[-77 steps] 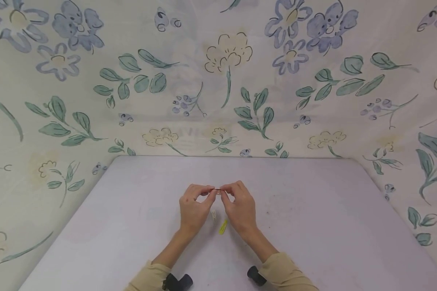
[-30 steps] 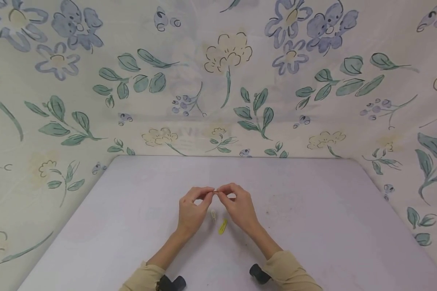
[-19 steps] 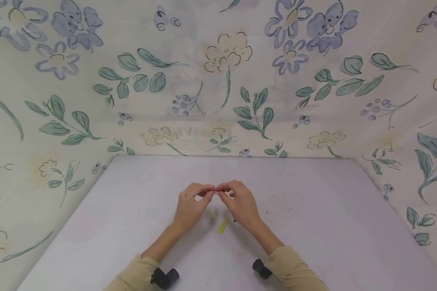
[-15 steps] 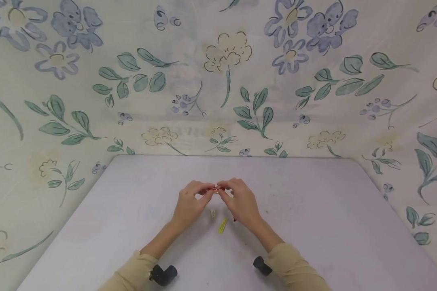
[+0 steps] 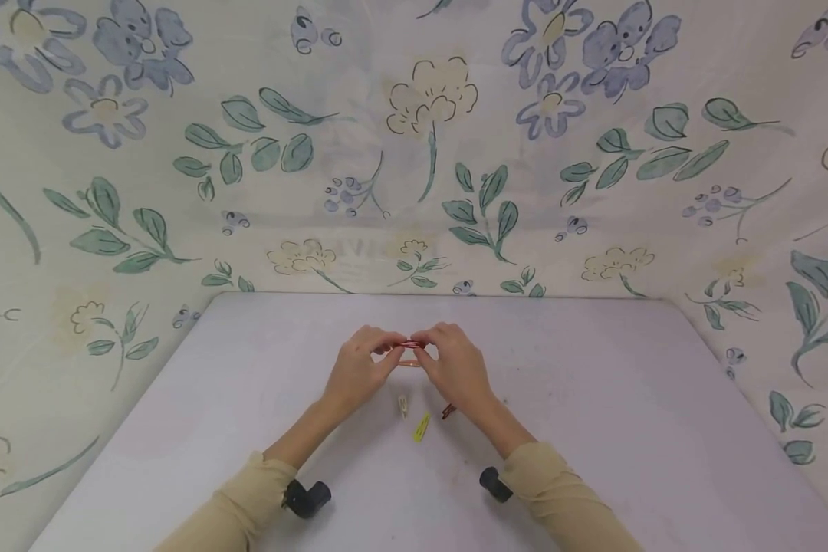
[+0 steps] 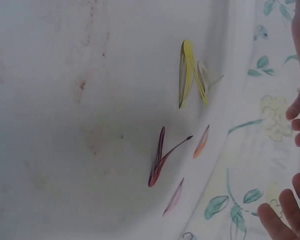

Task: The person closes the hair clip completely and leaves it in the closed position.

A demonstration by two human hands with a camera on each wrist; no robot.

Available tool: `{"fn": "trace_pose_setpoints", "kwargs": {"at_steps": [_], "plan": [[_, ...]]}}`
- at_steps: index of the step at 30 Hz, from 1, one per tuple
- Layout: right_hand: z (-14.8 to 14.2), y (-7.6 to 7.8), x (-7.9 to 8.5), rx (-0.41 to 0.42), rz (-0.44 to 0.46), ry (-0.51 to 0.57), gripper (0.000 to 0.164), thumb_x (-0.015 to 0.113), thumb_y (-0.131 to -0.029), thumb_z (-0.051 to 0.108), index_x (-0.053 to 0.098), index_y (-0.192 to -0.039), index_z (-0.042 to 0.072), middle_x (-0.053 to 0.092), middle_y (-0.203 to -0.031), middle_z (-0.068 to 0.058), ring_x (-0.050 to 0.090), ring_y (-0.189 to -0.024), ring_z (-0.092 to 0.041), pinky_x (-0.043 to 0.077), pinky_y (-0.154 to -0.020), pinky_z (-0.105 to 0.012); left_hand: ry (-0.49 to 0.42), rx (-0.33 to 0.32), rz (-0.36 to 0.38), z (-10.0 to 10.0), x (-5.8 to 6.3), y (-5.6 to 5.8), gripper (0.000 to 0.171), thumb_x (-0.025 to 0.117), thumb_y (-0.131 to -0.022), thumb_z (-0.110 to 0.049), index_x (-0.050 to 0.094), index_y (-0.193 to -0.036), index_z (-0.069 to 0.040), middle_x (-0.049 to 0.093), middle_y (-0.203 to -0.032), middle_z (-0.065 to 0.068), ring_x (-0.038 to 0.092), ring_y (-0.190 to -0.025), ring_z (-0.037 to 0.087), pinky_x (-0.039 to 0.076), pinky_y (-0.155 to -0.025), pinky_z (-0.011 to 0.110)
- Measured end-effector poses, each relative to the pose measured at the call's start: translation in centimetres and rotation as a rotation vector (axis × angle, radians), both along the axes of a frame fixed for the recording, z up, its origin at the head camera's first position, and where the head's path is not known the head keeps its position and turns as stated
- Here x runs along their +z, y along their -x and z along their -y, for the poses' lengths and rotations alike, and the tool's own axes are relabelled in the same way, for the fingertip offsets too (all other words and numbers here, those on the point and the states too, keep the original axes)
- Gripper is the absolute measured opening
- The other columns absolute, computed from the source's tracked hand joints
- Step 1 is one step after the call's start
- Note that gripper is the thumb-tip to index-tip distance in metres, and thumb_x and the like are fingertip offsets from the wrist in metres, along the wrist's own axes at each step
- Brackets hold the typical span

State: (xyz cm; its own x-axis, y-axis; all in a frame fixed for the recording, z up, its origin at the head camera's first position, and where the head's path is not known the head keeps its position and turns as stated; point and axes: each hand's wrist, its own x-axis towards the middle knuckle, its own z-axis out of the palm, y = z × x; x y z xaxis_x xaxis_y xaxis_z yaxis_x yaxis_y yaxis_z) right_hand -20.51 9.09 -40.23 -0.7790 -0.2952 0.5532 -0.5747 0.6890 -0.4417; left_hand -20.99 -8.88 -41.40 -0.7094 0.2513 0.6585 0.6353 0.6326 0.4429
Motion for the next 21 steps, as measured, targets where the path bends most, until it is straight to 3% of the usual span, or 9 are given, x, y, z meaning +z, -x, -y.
{"fn": "trace_pose_setpoints", "kwargs": {"at_steps": [9,21], "plan": [[0.0,1.1,-0.2,-0.032,0.065,-0.057,0.018,0.077,-0.086,0.013,0.074,-0.104,0.010,0.068,-0.098,-0.003,0.064,-0.093,-0.023,0.056,-0.074,-0.033,0.063,0.021,0.069,0.1,0.2,0.7,0.010,0.073,-0.087,-0.006,0.074,-0.097,-0.006,0.070,-0.087,0.004,0.062,-0.084,0.019,0.055,-0.073,0.031],[0.4,2.3,-1.1,-0.043,0.137,-0.133,0.014,0.076,-0.087,0.013,0.075,-0.101,0.012,0.068,-0.095,0.000,0.063,-0.093,-0.021,0.056,-0.072,-0.033,0.158,0.063,0.121,0.3,-0.8,1.5,0.010,0.072,-0.087,-0.006,0.074,-0.096,-0.006,0.072,-0.090,0.005,0.065,-0.087,0.020,0.056,-0.074,0.032]]}}
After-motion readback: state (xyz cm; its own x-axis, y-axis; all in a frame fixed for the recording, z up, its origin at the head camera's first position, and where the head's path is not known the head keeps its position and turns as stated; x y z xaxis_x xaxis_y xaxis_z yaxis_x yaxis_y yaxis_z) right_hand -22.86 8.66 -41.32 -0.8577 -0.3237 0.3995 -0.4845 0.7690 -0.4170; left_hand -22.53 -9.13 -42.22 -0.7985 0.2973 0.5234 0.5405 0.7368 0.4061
